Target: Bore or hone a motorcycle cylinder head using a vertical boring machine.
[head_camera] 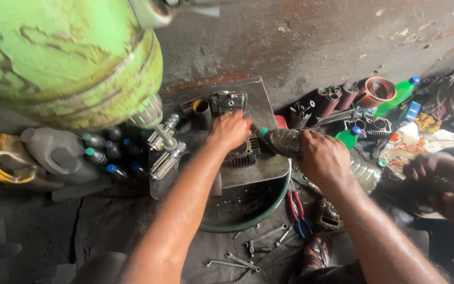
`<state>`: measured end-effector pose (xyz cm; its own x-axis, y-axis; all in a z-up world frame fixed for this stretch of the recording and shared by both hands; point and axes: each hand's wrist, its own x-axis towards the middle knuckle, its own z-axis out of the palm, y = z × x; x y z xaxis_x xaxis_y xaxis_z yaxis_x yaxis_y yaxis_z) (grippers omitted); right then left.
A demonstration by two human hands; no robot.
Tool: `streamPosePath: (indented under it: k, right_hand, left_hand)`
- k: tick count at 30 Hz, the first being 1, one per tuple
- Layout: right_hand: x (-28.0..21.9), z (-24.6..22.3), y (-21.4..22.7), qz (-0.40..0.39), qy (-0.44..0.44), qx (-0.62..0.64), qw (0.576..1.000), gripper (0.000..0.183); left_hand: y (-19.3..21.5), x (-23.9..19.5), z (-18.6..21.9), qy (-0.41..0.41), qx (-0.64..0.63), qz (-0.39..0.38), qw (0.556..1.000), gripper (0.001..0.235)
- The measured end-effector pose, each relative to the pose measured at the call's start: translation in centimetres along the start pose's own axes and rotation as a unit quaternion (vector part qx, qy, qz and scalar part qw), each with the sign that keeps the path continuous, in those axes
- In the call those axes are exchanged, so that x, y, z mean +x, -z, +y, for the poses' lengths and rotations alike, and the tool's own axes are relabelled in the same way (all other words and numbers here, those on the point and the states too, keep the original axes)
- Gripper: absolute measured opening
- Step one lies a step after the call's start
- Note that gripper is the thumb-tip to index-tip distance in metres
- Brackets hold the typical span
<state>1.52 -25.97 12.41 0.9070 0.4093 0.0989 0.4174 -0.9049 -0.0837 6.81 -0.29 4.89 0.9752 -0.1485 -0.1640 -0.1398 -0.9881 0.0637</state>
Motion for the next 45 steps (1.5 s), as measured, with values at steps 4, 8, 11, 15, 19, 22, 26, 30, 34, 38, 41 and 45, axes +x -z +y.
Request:
streamPosePath:
  k: [4,8,11,15,19,22,26,30,34,38,41,45]
  right_hand:
    - [-0.1,0.9,-0.5,0.065,0.007,0.073,0.995,0.063]
    - [0.3,1.8,-1.0,0.077,-0.022,0.121,0.989,0.068]
    - [0.1,2.1,-0.2,0.093,-0.016,0.134,0.987,0.064]
    - [0.3,2.2,-0.2,0.113,-0.019,0.116,0.987,0.066]
    - [0.3,2.0,-0.1,0.098,-0.027,0.122,0.987,0.067]
    - [0.4,1.7,-0.2,0.093,-0.023,0.135,0.986,0.066]
    - [0.4,1.3,-0.8,0.133,0.002,0.157,0.979,0.069]
    - [1.6,1.7,-2.3,0.113,-0.059,0.198,0.972,0.074]
    - [4.6,2.5,-3.3,0.139,-0.097,0.326,0.930,0.076]
    - [11.3,1.6,-5.5,0.199,-0.024,0.420,0.885,0.078]
    - [16.2,-0.6,-8.1,0.158,-0.088,0.451,0.874,0.073]
    - [17.5,-2.6,-10.3,0.153,-0.132,0.465,0.862,0.074]
  left_hand:
    - [-2.4,-1.6,-0.9,-0.034,-0.173,0.217,0.960,0.021]
    - [-3.9,-3.4,-1.7,-0.051,-0.314,0.249,0.915,0.032]
    - [-6.8,-3.0,-3.2,-0.119,-0.312,0.282,0.899,0.042]
    - [-4.5,-4.0,-1.9,-0.087,-0.361,0.241,0.897,0.057]
    - [-5.8,-3.4,-1.2,-0.077,-0.282,0.241,0.926,0.062]
    - [-6.3,-3.5,-0.8,-0.052,-0.184,0.237,0.953,0.070]
    - [-6.3,-2.7,-1.4,-0.058,-0.011,0.311,0.949,0.071]
    - [3.4,-6.1,2.7,0.080,-0.038,-0.054,0.995,0.082]
    - [-4.4,-2.2,1.5,0.077,-0.010,0.055,0.995,0.056]
    - [-4.3,-1.3,2.1,0.096,-0.007,0.049,0.994,0.055]
    - [-2.0,-3.1,2.4,0.098,-0.028,0.043,0.994,0.050]
    - [-1.3,-4.1,2.0,0.098,-0.040,0.053,0.993,0.049]
